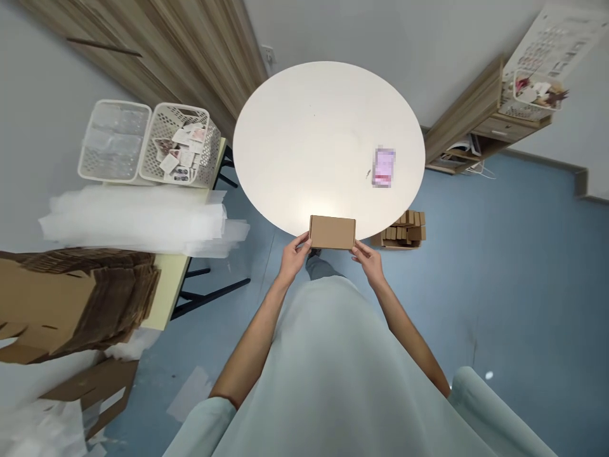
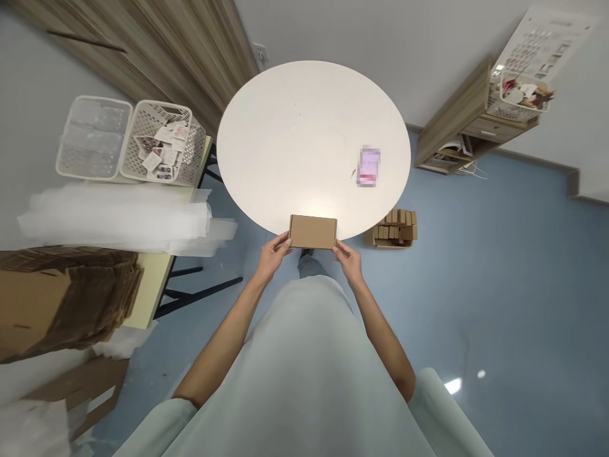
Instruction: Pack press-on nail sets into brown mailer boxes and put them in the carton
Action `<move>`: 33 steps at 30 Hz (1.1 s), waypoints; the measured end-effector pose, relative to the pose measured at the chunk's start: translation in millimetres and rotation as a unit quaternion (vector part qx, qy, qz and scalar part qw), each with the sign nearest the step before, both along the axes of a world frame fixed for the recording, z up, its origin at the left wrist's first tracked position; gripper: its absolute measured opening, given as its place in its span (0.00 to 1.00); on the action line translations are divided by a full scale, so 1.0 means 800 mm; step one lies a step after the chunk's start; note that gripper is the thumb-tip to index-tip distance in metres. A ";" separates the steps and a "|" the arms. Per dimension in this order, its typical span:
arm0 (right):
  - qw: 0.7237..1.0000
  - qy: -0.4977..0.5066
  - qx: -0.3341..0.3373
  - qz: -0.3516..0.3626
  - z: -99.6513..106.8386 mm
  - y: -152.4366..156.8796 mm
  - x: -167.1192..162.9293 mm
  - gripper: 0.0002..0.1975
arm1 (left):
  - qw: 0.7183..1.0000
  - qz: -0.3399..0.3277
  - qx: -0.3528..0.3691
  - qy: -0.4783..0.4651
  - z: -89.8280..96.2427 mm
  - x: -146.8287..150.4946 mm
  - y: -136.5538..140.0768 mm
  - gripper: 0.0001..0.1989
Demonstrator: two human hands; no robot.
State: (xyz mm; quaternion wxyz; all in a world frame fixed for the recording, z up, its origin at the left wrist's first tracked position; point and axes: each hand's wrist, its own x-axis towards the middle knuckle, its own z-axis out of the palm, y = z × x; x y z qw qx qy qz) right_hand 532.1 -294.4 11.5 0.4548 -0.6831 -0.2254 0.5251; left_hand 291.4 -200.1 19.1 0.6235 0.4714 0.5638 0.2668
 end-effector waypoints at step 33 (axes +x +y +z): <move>0.982 -0.115 -0.147 -0.016 -0.023 -0.189 0.468 0.20 | 0.958 -0.214 -0.129 0.142 -0.121 0.508 -0.122 0.22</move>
